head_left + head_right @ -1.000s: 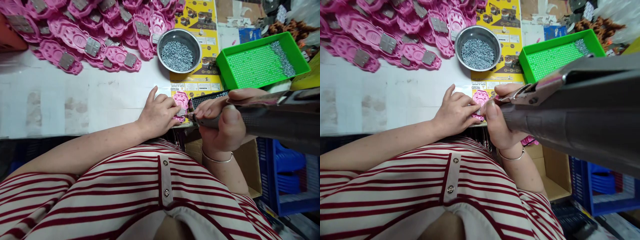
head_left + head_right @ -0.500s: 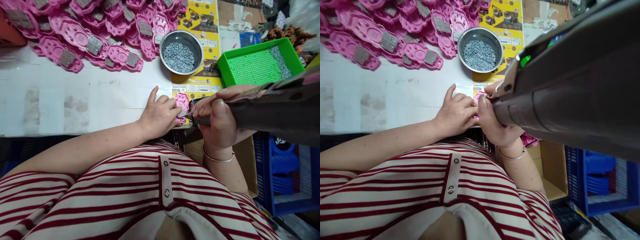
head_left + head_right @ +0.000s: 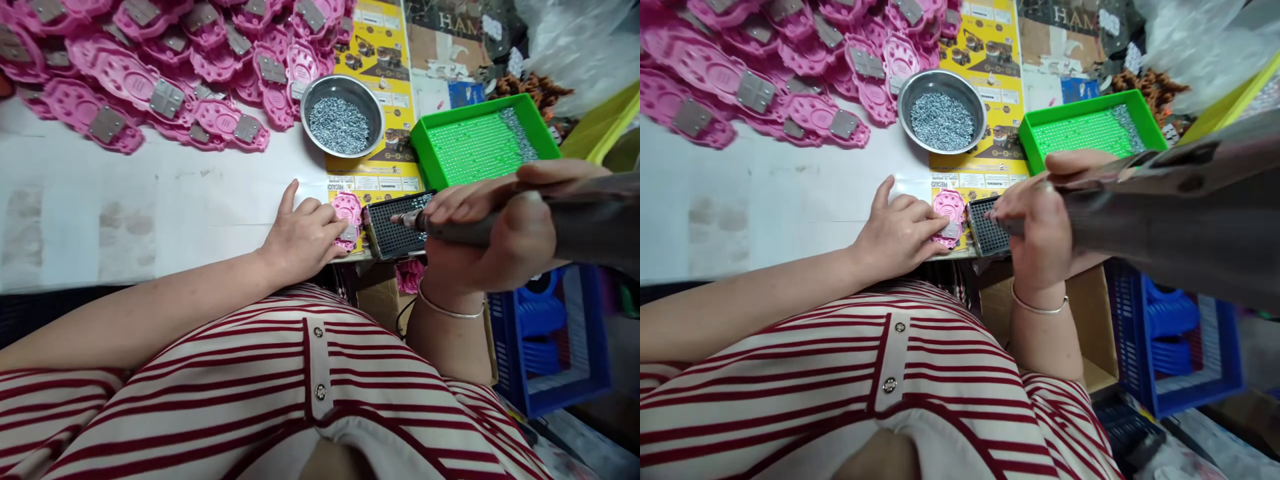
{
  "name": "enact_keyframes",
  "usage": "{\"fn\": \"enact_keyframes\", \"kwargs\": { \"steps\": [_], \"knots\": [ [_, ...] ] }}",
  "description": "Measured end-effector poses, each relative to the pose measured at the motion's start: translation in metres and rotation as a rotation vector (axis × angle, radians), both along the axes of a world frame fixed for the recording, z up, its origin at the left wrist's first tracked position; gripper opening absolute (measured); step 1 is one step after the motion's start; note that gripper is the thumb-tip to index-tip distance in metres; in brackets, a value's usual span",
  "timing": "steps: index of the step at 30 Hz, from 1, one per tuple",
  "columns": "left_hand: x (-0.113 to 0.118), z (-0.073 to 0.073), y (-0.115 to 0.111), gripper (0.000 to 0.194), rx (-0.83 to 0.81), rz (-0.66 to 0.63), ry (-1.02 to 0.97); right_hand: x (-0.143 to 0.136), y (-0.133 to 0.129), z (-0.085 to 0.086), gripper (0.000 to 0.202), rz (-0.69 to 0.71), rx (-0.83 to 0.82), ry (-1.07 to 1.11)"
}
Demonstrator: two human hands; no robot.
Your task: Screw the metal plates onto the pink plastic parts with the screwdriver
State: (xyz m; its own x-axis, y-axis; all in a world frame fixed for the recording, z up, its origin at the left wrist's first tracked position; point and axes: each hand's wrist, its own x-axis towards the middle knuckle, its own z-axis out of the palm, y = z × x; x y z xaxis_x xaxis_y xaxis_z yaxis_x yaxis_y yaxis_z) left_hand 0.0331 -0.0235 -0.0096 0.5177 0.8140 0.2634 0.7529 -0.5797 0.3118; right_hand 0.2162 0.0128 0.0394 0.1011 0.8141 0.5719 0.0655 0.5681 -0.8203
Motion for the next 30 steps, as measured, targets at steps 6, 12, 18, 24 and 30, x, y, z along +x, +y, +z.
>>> {"fn": "enact_keyframes", "kwargs": {
  "steps": [6, 12, 18, 24, 30],
  "knots": [
    [0.0, -0.001, -0.003, 0.03, 0.004, -0.005, -0.011, 0.018, 0.016, 0.006, 0.006, -0.245, 0.29, 0.039],
    [-0.001, -0.001, -0.004, 0.032, 0.01, -0.017, 0.01, 0.035, 0.027, -0.01, 0.011, -0.267, 0.324, 0.039],
    [-0.001, -0.002, -0.004, 0.033, 0.01, -0.017, 0.0, 0.046, 0.035, -0.019, 0.022, -0.254, 0.3, -0.002],
    [-0.001, -0.004, -0.005, 0.034, 0.004, -0.013, -0.014, 0.039, 0.033, -0.012, 0.014, -0.363, 0.281, 0.0],
    [-0.001, -0.005, -0.005, 0.047, -0.015, 0.03, -0.028, 0.018, 0.014, 0.01, 0.01, -0.275, 0.315, 0.183]
  ]
}}
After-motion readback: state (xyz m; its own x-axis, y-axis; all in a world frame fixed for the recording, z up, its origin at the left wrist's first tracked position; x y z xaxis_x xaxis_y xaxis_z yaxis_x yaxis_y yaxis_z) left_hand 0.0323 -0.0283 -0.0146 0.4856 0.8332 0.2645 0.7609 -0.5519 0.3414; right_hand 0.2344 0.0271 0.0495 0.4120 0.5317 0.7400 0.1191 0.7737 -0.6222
